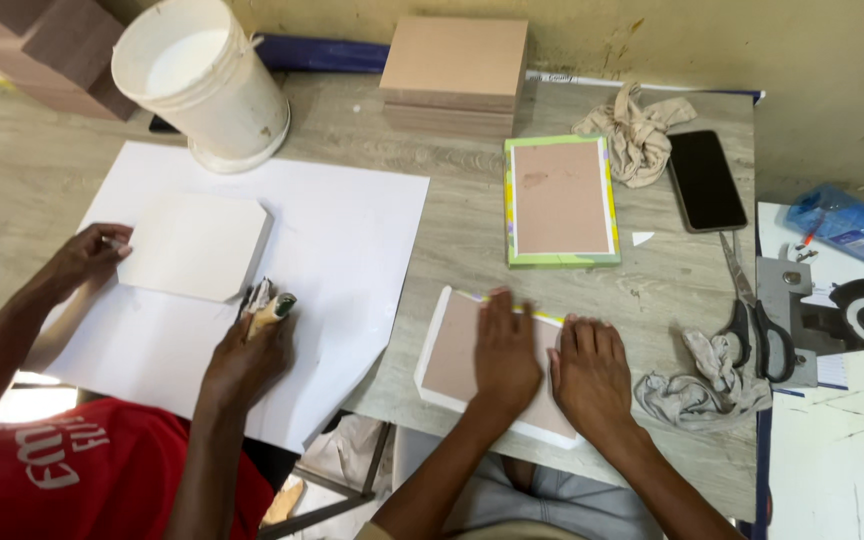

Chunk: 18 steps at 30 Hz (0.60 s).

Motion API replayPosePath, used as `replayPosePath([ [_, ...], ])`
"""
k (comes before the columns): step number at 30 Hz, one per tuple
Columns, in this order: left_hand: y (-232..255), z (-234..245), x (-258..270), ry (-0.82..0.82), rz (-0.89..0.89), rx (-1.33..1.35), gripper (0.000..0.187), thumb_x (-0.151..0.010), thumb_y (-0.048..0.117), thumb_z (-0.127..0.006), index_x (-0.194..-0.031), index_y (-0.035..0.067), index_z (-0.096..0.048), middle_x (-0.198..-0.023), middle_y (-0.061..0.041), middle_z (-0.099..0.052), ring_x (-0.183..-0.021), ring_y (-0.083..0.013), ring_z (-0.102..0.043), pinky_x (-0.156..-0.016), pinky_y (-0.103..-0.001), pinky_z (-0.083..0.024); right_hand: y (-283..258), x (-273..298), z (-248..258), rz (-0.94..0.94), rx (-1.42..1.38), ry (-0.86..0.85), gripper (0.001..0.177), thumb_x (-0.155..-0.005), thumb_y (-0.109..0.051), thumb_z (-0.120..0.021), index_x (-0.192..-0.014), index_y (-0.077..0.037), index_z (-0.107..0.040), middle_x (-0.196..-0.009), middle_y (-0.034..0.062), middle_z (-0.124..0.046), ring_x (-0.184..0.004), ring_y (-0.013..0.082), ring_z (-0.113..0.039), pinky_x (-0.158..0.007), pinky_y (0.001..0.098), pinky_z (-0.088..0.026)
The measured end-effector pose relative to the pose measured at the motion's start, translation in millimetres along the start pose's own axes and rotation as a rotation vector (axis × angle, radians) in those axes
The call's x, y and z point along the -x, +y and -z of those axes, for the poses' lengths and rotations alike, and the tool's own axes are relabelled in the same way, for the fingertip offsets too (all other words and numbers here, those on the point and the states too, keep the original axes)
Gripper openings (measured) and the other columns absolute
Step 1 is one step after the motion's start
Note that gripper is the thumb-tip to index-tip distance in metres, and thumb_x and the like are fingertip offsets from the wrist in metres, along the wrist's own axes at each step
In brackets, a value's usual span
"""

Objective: The person assembles books by applying glue to the edges of cardboard covers and attaching them to stacks of paper. They use a brush to spread the adhesive and press the components together, stacking the finished books on the table.

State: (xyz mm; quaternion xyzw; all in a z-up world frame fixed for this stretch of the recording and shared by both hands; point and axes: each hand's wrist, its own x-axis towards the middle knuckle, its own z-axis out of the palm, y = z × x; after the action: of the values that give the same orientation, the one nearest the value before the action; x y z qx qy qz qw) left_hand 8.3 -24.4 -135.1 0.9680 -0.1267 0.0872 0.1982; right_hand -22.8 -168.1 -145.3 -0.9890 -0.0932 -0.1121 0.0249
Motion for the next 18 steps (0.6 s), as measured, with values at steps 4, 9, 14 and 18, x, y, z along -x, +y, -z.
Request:
replayPosePath([
  [4, 8.9, -6.6, 8.6, 0.161, -0.147, 0.133, 0.064, -0.079, 0.015, -0.064, -0.141, -0.004, -0.062, -0.138, -0.018, -0.065, -0.141, -0.0396, -0.054, -0.128, -0.057, -0.03, 4.5, 10.7, -7.6, 0.033, 0.068, 0.049, 0.06, -0.104, -0.04, -0.055, -0.15, -0.002, -0.059, -0.136, 0.0135, -0.065, -0.126, 0.0342, -0.061, -0.119, 0.0462, -0.044],
  [9, -4.2, 7.4, 25.1, 0.115, -0.386, 0.138, 0.047, -0.088, 0.01, -0.06, -0.133, 0.0, -0.068, -0.131, -0.015, -0.069, -0.136, -0.0381, -0.059, -0.12, -0.052, -0.038, -14.9, 44.8, 10.8, -0.06, 0.061, 0.096, 0.065, -0.097, -0.045, -0.063, -0.145, -0.001, -0.064, -0.125, 0.009, -0.069, -0.12, 0.0285, -0.064, -0.112, 0.0418, -0.049],
  [14, -21.2, 17.0, 37.3, 0.004, -0.53, 0.2, 0.042, -0.09, -0.001, -0.059, -0.131, 0.004, -0.068, -0.128, -0.01, -0.069, -0.138, -0.0364, -0.06, -0.119, -0.053, -0.038, 5.8, 95.6, 55.1, -0.12, -0.141, -0.016, 0.071, -0.093, -0.045, -0.07, -0.153, -0.011, -0.055, -0.149, 0.0172, -0.056, -0.133, 0.0396, -0.056, -0.106, 0.0558, -0.05],
  [18, -21.5, 16.1, 35.2, 0.057, -0.559, 0.216, 0.038, -0.091, -0.004, -0.057, -0.126, 0.001, -0.069, -0.126, -0.011, -0.069, -0.134, -0.0363, -0.062, -0.116, -0.052, -0.043, 64.4, 116.2, 39.7, -0.455, -0.276, -0.069, 0.047, -0.097, -0.022, -0.072, -0.144, -0.019, -0.071, -0.148, 0.0215, -0.054, -0.131, 0.0498, -0.054, -0.097, 0.0607, -0.056],
])
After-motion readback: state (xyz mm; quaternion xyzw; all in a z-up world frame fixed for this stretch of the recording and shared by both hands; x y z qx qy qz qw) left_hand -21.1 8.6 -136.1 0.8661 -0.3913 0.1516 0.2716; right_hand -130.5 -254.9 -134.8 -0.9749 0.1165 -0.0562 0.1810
